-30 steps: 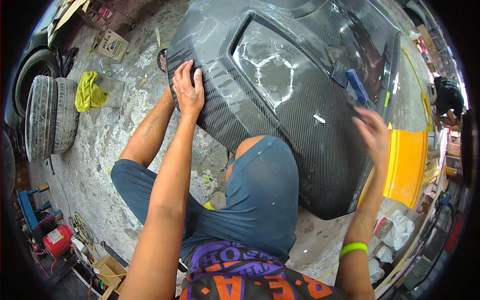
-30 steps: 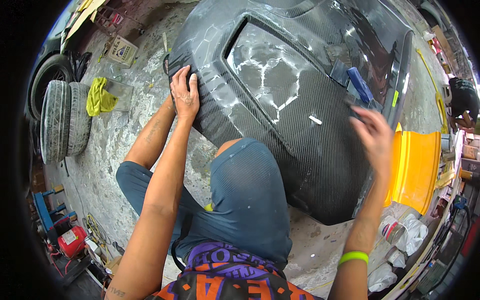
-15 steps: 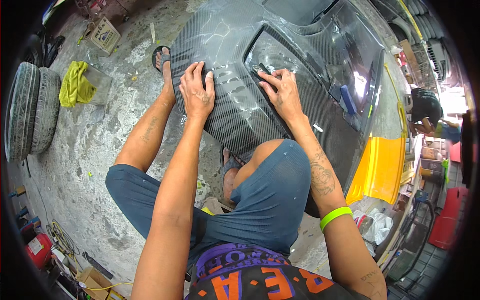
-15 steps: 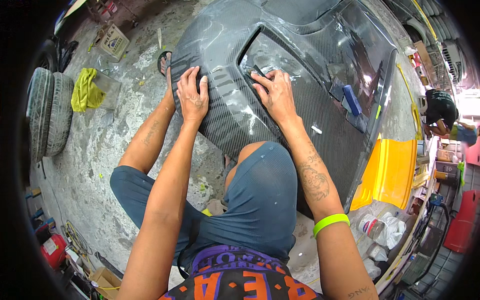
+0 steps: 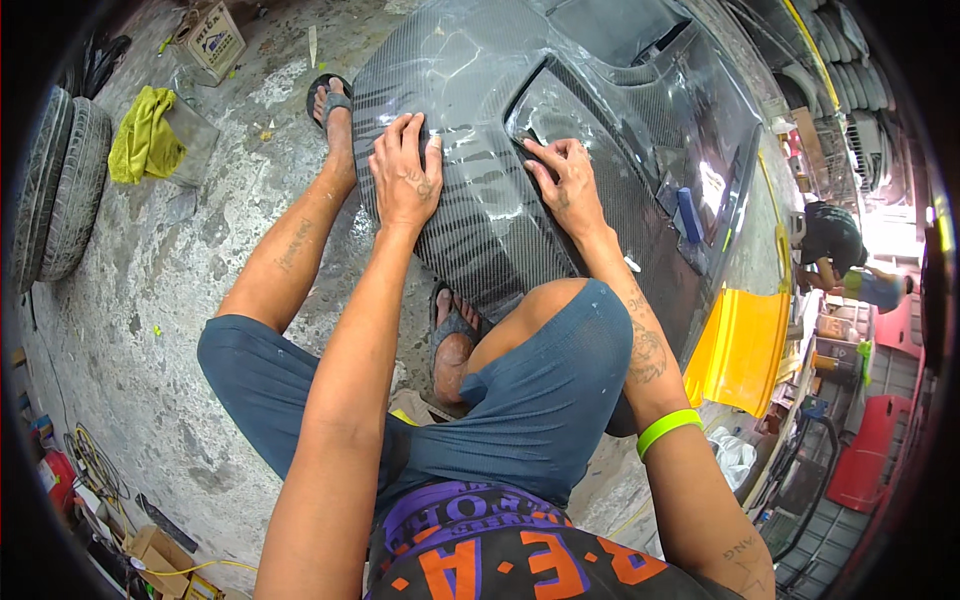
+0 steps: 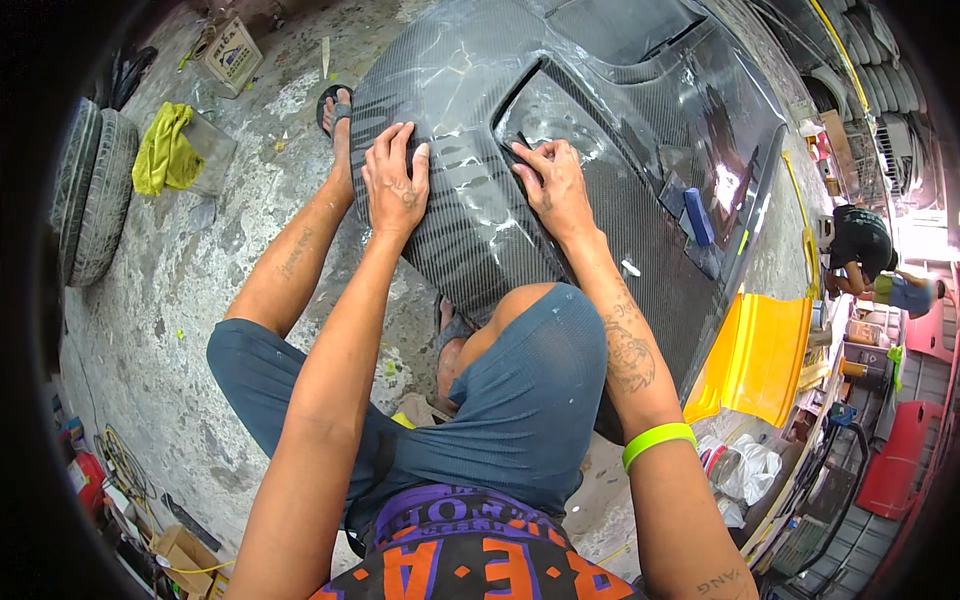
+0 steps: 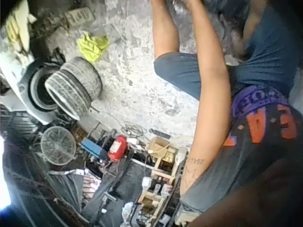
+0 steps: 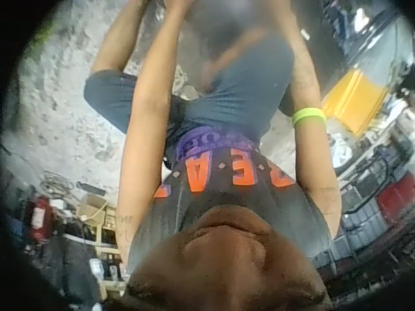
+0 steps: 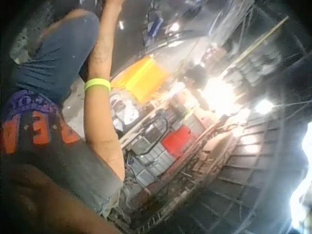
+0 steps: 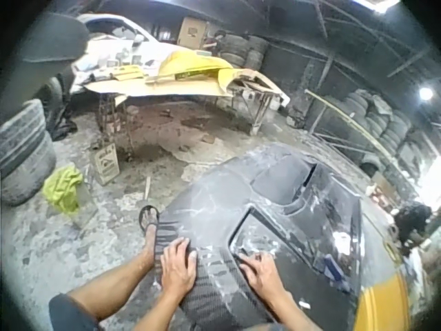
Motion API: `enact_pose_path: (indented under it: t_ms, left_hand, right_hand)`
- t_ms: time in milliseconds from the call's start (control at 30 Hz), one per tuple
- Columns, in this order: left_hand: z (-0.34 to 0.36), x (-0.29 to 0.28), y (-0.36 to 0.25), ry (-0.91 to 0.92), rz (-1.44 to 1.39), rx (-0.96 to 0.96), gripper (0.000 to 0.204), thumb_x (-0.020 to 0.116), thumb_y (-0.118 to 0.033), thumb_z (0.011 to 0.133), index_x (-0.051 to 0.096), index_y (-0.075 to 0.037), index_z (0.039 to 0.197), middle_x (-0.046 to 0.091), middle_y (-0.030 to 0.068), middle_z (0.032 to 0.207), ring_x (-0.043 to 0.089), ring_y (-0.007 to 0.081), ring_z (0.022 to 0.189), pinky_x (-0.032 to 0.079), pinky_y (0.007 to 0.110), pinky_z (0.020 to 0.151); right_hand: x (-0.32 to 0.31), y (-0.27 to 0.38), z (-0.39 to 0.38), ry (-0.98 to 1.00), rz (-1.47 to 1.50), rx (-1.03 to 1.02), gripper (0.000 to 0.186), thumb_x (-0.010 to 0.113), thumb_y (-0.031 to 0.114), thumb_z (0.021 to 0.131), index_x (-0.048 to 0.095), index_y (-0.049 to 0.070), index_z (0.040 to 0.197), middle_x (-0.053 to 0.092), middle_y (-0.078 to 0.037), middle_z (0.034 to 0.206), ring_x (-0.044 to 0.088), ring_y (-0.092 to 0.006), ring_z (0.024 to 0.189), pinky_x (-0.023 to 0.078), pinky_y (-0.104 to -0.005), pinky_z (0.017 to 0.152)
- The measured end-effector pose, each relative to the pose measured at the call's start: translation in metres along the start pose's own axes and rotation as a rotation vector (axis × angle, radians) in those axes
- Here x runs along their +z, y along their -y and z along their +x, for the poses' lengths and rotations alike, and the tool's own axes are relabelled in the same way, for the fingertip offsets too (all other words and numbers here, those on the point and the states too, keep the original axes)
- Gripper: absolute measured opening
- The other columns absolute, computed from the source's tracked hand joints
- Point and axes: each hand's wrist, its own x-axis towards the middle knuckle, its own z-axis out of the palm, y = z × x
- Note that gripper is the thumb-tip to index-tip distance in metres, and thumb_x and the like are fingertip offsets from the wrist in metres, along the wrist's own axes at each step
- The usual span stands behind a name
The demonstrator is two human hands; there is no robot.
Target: Manually sanding a carbon fiber car hood with a small sanding block.
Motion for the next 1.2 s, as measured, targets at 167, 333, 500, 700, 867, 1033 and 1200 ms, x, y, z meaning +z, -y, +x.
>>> enact_pose_path:
  t_ms: [167, 333, 500, 700, 867, 1033, 1200]
  left_hand:
    - [-0.002, -0.001, 0.006, -0.007, -0.03, 0.002, 0.045, 0.064, -0.028, 0.1, 0.059, -0.009, 0.14, 0.056, 0.0116, 0.144, 0.052, 0.0354, 0.13, 0.039, 0.053, 0.11]
    - [-0.001, 0.004, 0.0, -0.03, -0.019, 0.021, 0.045, 0.064, -0.028, 0.099, 0.06, -0.008, 0.139, 0.056, 0.0124, 0.143, 0.053, 0.0357, 0.129, 0.04, 0.054, 0.109]
    - [-0.002, -0.001, 0.008, -0.039, -0.028, 0.024, 0.045, 0.065, -0.027, 0.099, 0.06, -0.008, 0.139, 0.057, 0.0127, 0.142, 0.053, 0.0366, 0.13, 0.041, 0.053, 0.109]
    - [0.002, 0.002, -0.001, -0.029, -0.044, 0.015, 0.044, 0.065, -0.027, 0.1, 0.061, -0.008, 0.138, 0.058, 0.0112, 0.14, 0.054, 0.0355, 0.128, 0.04, 0.052, 0.109]
    - [-0.002, -0.005, 0.013, -0.051, -0.015, 0.022, 0.043, 0.064, -0.028, 0.1, 0.061, -0.008, 0.138, 0.058, 0.011, 0.139, 0.054, 0.0352, 0.127, 0.041, 0.052, 0.109]
    - [0.002, 0.003, -0.003, -0.043, -0.06, 0.024, 0.041, 0.063, -0.028, 0.1, 0.063, -0.008, 0.136, 0.058, 0.0111, 0.14, 0.054, 0.0353, 0.128, 0.041, 0.052, 0.108]
    - [-0.004, -0.004, 0.012, -0.042, -0.057, 0.004, 0.042, 0.064, -0.029, 0.1, 0.062, -0.008, 0.137, 0.058, 0.0108, 0.14, 0.054, 0.0354, 0.128, 0.04, 0.053, 0.109]
  right_hand:
    - [0.001, 0.0, -0.009, 0.01, 0.091, -0.052, 0.034, 0.079, 0.003, 0.085, 0.079, 0.01, 0.119, 0.06, -0.015, 0.097, 0.059, -0.0316, 0.093, 0.05, -0.0423, 0.087]
    - [-0.002, -0.003, -0.006, -0.019, 0.039, -0.053, 0.032, 0.077, 0.002, 0.085, 0.079, 0.009, 0.116, 0.059, -0.016, 0.096, 0.059, -0.0335, 0.093, 0.05, -0.0416, 0.088]
    - [0.0, 0.004, -0.012, 0.006, 0.084, -0.008, 0.03, 0.078, 0.004, 0.086, 0.08, 0.008, 0.116, 0.059, -0.016, 0.095, 0.059, -0.0333, 0.093, 0.05, -0.0414, 0.088]
    - [0.0, -0.01, 0.019, 0.004, -0.018, -0.083, 0.033, 0.078, 0.006, 0.088, 0.08, 0.016, 0.12, 0.063, -0.015, 0.099, 0.063, -0.0297, 0.09, 0.051, -0.0394, 0.082]
    - [-0.001, 0.007, -0.016, 0.073, 0.024, -0.032, 0.035, 0.078, 0.004, 0.088, 0.08, 0.017, 0.121, 0.062, -0.015, 0.099, 0.062, -0.0296, 0.088, 0.051, -0.0378, 0.081]
    - [-0.006, -0.005, 0.01, 0.032, -0.007, -0.036, 0.034, 0.076, 0.003, 0.088, 0.081, 0.015, 0.119, 0.061, -0.015, 0.096, 0.06, -0.0309, 0.09, 0.051, -0.0386, 0.082]
    - [0.0, 0.012, -0.003, 0.091, 0.06, 0.023, 0.031, 0.075, 0.003, 0.088, 0.081, 0.011, 0.117, 0.057, -0.016, 0.09, 0.057, -0.0329, 0.09, 0.049, -0.0405, 0.082]
